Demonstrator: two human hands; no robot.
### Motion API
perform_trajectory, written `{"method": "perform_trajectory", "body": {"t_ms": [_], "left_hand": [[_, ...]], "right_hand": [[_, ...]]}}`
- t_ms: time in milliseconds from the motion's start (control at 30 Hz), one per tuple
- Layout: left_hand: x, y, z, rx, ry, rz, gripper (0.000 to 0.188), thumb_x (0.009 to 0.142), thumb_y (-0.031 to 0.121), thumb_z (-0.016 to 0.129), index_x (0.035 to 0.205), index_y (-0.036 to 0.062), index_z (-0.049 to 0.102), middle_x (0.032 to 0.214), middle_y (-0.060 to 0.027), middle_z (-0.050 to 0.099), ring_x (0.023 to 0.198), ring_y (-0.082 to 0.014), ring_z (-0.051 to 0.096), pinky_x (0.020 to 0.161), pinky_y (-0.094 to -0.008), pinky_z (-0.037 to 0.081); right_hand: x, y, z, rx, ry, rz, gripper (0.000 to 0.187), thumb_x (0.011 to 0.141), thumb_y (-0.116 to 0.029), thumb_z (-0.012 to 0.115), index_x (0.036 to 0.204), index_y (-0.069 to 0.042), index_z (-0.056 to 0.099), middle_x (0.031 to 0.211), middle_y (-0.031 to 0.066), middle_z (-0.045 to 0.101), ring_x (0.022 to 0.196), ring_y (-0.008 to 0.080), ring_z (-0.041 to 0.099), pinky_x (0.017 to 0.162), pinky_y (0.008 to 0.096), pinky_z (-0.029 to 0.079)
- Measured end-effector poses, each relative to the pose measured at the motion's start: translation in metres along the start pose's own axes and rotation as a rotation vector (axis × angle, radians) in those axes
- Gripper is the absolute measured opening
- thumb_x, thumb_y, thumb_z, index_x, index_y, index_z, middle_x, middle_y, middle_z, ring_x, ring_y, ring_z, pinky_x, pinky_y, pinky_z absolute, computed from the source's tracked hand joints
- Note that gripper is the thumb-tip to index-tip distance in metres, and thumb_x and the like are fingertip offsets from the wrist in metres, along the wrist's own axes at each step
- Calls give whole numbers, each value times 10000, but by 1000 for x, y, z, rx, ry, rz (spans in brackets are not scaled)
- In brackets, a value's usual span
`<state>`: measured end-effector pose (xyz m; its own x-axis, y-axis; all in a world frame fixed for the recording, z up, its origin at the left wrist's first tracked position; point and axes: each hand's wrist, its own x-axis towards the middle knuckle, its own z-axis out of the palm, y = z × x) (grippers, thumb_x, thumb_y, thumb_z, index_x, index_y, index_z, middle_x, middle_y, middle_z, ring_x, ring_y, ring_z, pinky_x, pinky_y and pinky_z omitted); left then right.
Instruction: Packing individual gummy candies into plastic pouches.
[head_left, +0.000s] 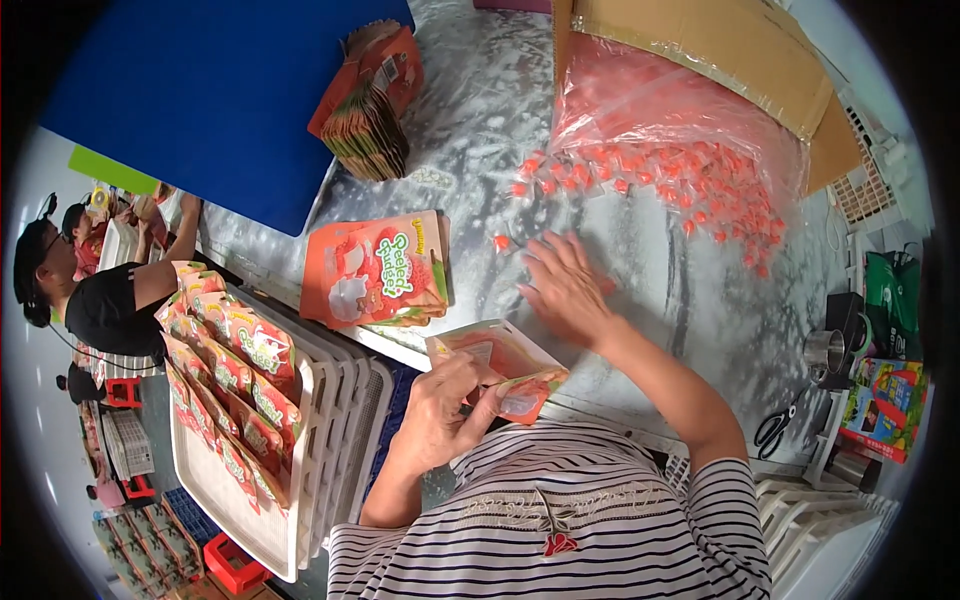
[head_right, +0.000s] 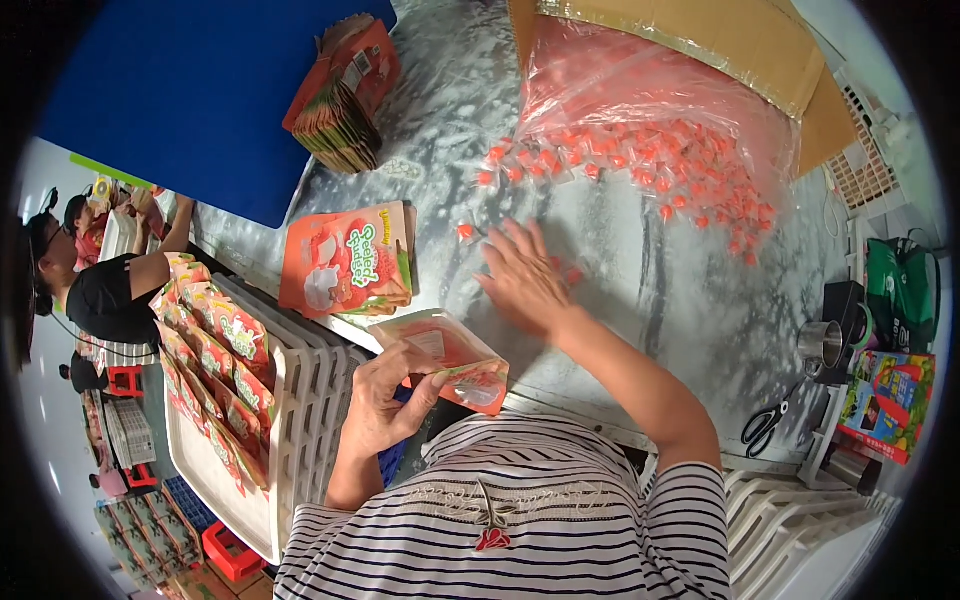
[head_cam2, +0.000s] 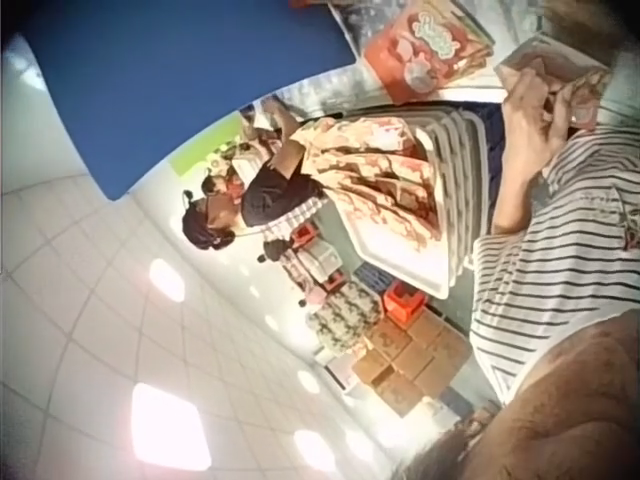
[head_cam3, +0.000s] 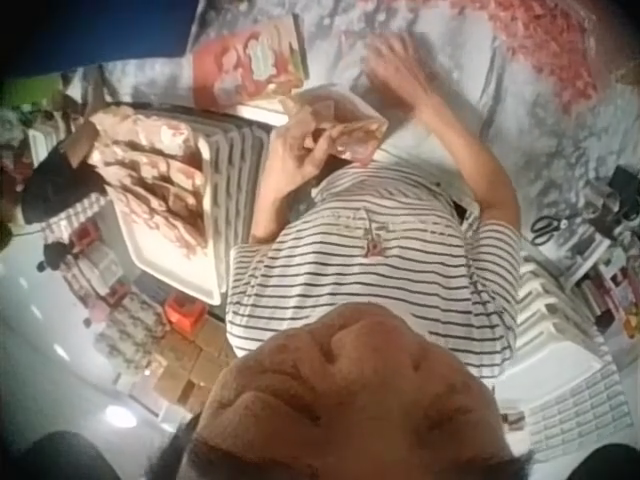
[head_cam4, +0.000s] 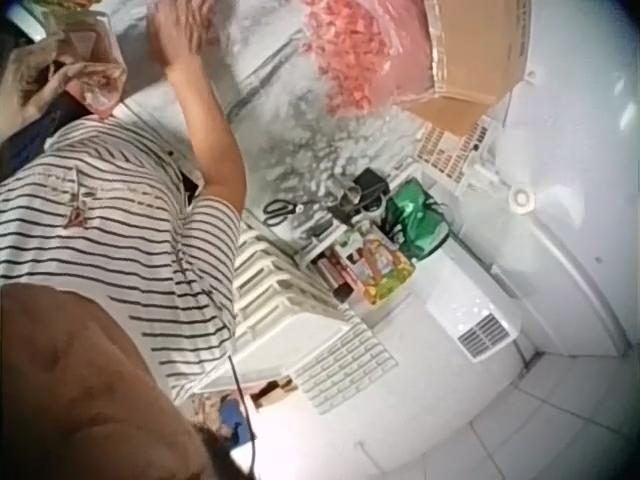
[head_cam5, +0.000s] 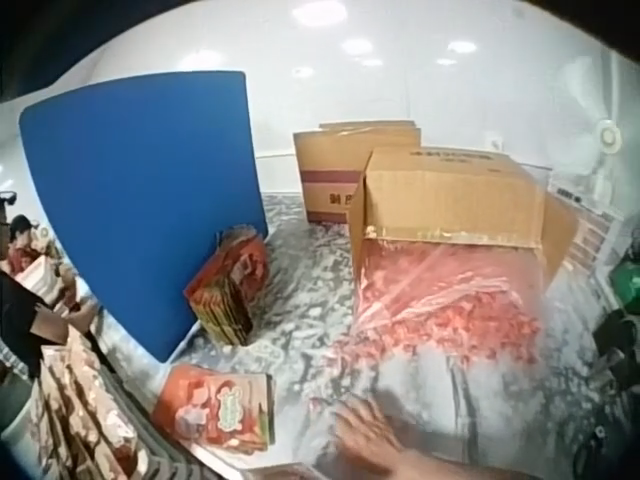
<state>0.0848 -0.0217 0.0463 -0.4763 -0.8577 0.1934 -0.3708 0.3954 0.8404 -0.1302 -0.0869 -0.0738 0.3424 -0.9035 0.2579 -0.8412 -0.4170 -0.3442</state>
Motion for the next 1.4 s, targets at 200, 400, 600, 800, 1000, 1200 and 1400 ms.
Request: {"method": "perform_trajectory", "body": {"t_ms": [200,400,600,800,1000,1200,1400], "left_hand": [[-1,5,1,15,-36,-8,83,794,17,683,855,-19,640,739,-123,596,606,-253,563,557,-317,462],[-10,-1,-8,-7,34,-19,81,798,6,690,849,-18,633,757,-113,620,636,-210,583,584,-290,462],[-8,3,-8,25,20,-19,80,807,23,695,853,-12,639,753,-99,617,629,-192,573,577,-274,450],[-11,6,-3,48,13,-1,81,809,27,695,855,-15,644,752,-96,625,617,-182,571,572,-269,456],[-8,17,4,69,-12,2,92,801,15,698,861,-26,641,766,-105,630,615,-187,581,571,-276,467],[7,28,9,59,-80,56,89,797,7,692,864,-21,641,769,-122,624,604,-201,587,544,-282,464],[31,30,29,137,-185,122,86,809,4,676,877,-18,630,731,-94,578,585,-181,570,527,-281,459]], "right_hand": [[39,-3,40,-71,-116,-53,424,934,-270,497,1253,7,536,1404,157,447,1363,311,328,1147,520,153],[-6,26,-15,227,-160,131,333,956,-237,486,1189,-24,592,1238,128,586,1225,293,495,1092,477,292],[-56,95,-65,768,225,596,351,969,-216,528,1266,-29,541,1233,119,602,1167,211,543,987,323,413],[-75,61,-50,417,108,346,613,874,-359,653,1372,-68,443,1411,179,430,1319,306,393,1083,394,324],[-57,27,-23,20,-36,35,808,736,-541,705,1402,-185,416,1490,166,281,1372,392,235,1127,540,177],[-81,37,-3,37,155,-7,442,764,-323,711,1146,-136,588,1244,128,503,1135,341,465,955,472,396],[-118,68,-24,-151,281,87,216,816,-211,683,1000,-112,629,971,60,606,777,212,592,567,345,496]]}}
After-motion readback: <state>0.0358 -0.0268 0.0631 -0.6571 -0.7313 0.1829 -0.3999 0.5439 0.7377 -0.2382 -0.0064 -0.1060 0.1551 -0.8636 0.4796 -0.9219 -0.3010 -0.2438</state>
